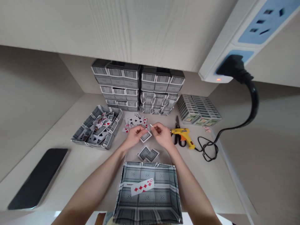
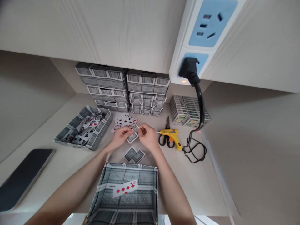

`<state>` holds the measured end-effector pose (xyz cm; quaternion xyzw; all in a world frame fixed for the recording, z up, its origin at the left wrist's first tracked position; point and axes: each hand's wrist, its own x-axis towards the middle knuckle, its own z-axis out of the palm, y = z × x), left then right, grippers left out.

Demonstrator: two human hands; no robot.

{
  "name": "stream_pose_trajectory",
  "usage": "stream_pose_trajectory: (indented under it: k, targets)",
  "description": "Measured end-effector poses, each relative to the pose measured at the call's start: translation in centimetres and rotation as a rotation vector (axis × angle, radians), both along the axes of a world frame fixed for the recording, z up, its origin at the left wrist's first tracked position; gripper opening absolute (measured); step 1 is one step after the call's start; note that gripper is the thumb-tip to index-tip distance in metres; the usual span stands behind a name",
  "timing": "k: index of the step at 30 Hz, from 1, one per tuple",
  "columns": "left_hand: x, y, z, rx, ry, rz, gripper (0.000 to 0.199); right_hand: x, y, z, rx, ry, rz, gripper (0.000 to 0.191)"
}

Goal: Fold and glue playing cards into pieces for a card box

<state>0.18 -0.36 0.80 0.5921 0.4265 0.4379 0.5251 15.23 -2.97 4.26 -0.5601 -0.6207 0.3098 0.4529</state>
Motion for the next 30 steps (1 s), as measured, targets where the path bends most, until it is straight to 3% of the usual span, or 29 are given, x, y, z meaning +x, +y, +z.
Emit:
stream_pose_trajectory:
  k: [13, 20, 25, 30]
  targets:
    - [-0.2, -0.4, 0.8, 0.056, 0.039, -0.030, 0.024, -0.5, 0.3, -0.1, -0.065, 0.144, 0.092, 0.028]
    - [-0.2, -0.8, 1.9, 0.222, 0.202, 0.025, 0.022, 1.2, -1.5, 0.1, 0.021, 0.268, -0.045, 0.024]
    - [-2.2, -1.4, 5.6, 0.469, 0.441, 0.255, 0.023, 4.0, -4.1, 0.2, 0.156, 0.285, -0.344, 0.023]
    - [-6.9, -1.7, 10.6, 0.686, 0.713, 0.676, 0.022, 6.2, -4.9, -0.6, 0.205, 0.335, -0.500, 0.026]
